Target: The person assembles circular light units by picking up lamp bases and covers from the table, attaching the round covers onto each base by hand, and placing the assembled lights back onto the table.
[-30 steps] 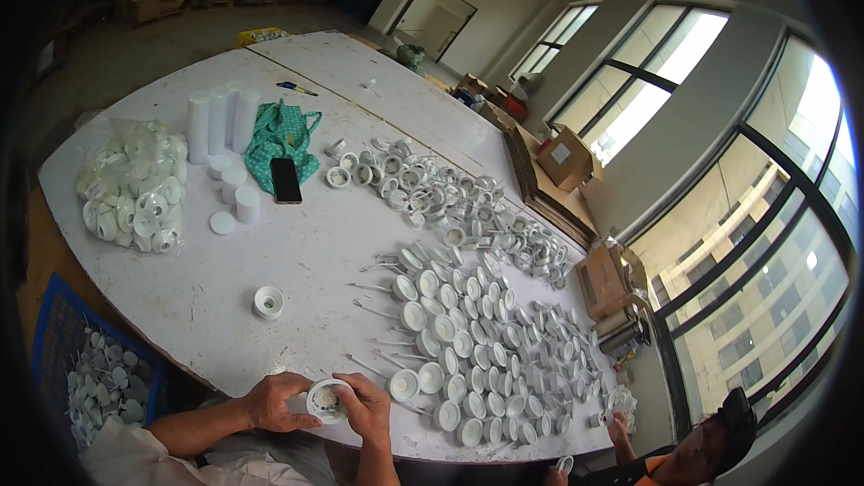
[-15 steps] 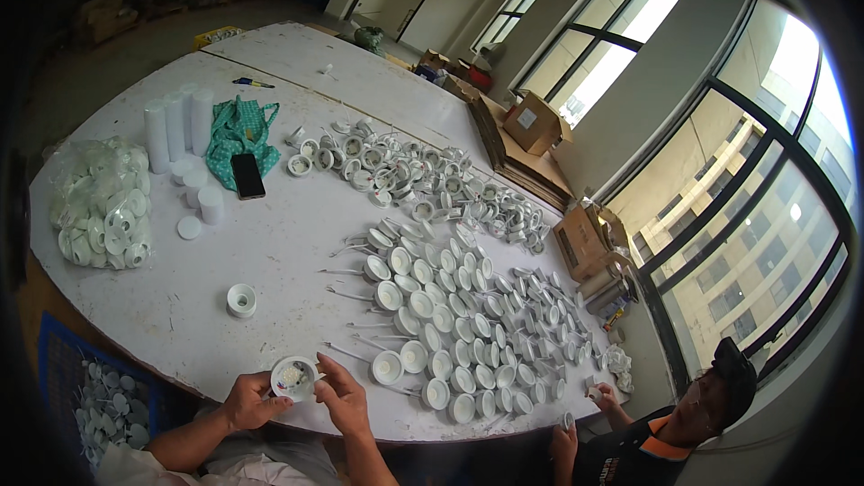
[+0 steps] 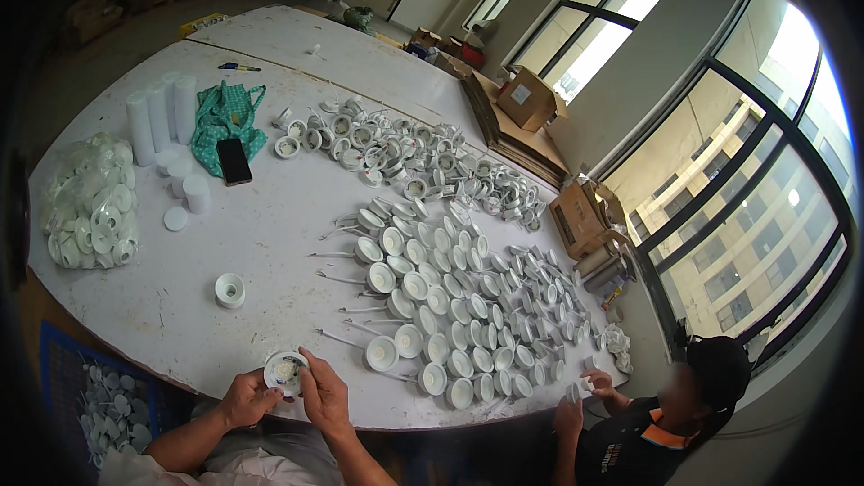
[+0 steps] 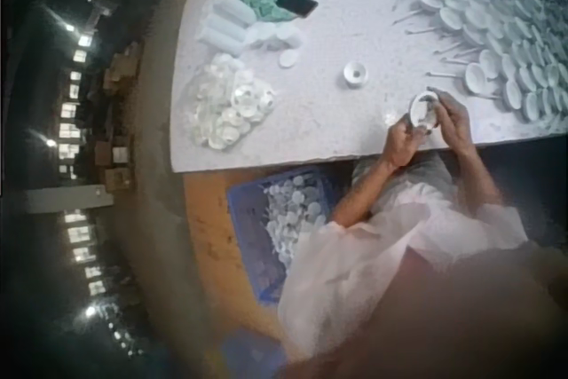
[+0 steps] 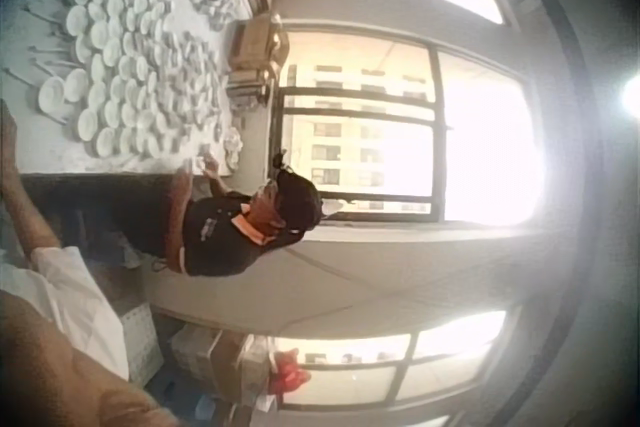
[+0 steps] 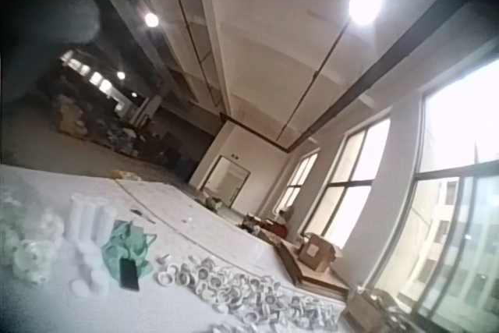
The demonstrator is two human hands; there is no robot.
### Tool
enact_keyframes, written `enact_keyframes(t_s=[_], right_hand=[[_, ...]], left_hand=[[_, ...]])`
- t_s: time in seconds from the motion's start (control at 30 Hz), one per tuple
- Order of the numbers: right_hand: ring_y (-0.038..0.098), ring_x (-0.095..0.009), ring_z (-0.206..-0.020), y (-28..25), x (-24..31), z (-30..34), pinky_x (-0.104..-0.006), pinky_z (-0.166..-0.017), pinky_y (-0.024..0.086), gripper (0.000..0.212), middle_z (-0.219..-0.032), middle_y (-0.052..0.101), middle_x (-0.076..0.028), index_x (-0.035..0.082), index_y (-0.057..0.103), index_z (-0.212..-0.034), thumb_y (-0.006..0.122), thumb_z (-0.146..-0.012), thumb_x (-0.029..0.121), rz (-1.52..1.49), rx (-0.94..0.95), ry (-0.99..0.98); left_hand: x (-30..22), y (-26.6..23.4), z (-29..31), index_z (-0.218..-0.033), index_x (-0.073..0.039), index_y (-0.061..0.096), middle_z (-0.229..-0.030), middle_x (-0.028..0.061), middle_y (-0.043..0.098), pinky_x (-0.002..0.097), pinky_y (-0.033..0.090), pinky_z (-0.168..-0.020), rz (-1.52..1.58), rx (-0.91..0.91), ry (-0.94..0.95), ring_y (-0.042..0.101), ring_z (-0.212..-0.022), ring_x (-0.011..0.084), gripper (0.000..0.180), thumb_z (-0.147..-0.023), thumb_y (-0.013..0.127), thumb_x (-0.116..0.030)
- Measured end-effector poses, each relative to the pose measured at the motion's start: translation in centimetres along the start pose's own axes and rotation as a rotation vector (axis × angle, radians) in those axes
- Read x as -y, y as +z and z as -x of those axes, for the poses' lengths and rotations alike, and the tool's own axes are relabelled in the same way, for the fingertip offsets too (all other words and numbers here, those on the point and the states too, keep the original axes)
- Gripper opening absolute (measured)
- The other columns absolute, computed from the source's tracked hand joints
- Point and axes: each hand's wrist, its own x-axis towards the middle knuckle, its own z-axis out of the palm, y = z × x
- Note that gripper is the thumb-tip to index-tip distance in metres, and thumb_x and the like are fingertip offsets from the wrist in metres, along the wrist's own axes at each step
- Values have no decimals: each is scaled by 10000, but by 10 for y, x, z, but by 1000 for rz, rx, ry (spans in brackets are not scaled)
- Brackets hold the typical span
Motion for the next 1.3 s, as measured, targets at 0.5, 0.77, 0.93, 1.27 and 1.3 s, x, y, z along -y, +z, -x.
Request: enact_keyframes(t_s=[0.5, 0.77, 0.93, 1.27, 1.3], right_hand=[[608, -140, -765, 11, -4, -7, -263, -688, 498, 343, -967, 645, -128, -6, 582, -1250, 566, -907, 6, 156, 77, -48], [561, -87, -712, 22, -4, -19, -215, -628, 460, 333, -970, 659, -80, -90, 578, -1217, 533, -925, 62, -52, 11, 132], [593, -114, -764, 40, -16, -61, -256, -670, 484, 368, -1007, 672, -116, -50, 586, -1232, 605, -895, 98, 55, 83, 68], [504, -353, -1175, 101, -45, -138, -421, -945, 455, 722, -1301, 497, -221, 1, 500, -1324, 817, -724, 246, 645, 308, -434], [482, -380, -1192, 104, -47, -140, -442, -972, 446, 738, -1292, 504, -234, -4, 489, -1323, 817, -701, 222, 673, 313, -445]], left_hand=[[11, -16, -3, -1162, 54, 535, -900, 178, 669, 200, 413, -473, 339, -53, -330, 533, -570, 69, 249, -965, 479, -87], [0, -28, -4, -1190, 10, 519, -837, 138, 650, 191, 351, -423, 354, 10, -352, 472, -519, 38, 300, -984, 531, -207], [13, -59, 18, -1256, 21, 509, -924, 143, 650, 201, 383, -434, 366, -167, -302, 601, -637, 80, 370, -980, 553, -222], [24, -96, 45, -1304, -4, 475, -1183, 93, 582, 224, 459, -514, 356, -388, -165, 656, -993, 207, 383, -991, 533, -216], [25, -98, 45, -1304, -4, 475, -1183, 93, 582, 224, 459, -514, 360, -393, -163, 656, -993, 207, 383, -991, 533, -216]])
